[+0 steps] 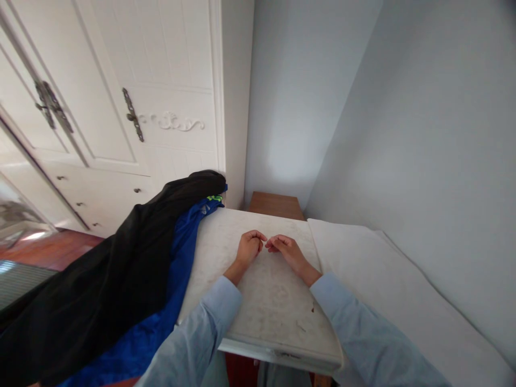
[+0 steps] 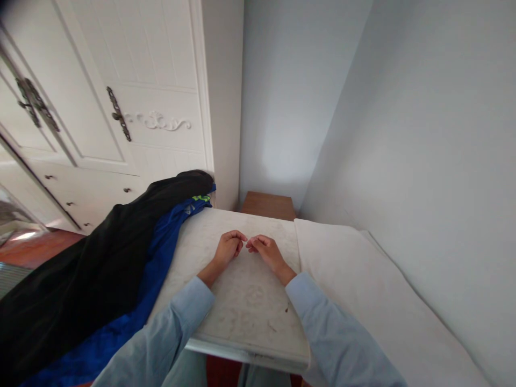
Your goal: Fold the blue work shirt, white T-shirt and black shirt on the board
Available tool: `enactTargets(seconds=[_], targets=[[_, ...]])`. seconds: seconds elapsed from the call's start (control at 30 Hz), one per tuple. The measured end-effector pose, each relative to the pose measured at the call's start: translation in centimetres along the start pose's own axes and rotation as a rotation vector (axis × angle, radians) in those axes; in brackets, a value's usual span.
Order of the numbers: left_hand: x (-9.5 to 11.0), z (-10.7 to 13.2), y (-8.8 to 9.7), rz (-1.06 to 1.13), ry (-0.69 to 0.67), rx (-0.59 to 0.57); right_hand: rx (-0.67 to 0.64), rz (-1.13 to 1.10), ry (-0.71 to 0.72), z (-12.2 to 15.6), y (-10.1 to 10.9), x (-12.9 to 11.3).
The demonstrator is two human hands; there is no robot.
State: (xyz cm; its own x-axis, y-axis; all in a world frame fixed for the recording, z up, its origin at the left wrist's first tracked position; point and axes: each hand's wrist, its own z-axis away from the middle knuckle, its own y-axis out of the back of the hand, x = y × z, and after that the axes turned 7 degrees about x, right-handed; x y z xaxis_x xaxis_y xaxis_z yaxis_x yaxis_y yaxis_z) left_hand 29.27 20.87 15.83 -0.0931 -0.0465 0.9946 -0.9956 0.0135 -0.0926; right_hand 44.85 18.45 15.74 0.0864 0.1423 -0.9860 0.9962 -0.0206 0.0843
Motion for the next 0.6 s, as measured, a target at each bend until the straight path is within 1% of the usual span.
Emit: enactTargets(seconds=[0.2,0.37,0.6], targets=[[0.45,0.24,-0.17,-0.045,0.030,-0.056,-0.012,0.083,0.022,0.01,-0.19,0.05],[0.52,0.43,-0.15,-0.070,0.048,-0.069,-0.035,0.117,0.049,0.19,-0.23,0.11],[0.17,0.45,-0.12,-0.052,0.068,-0.086,-0.031,0.180,0.088,0.34,-0.21,-0.09]])
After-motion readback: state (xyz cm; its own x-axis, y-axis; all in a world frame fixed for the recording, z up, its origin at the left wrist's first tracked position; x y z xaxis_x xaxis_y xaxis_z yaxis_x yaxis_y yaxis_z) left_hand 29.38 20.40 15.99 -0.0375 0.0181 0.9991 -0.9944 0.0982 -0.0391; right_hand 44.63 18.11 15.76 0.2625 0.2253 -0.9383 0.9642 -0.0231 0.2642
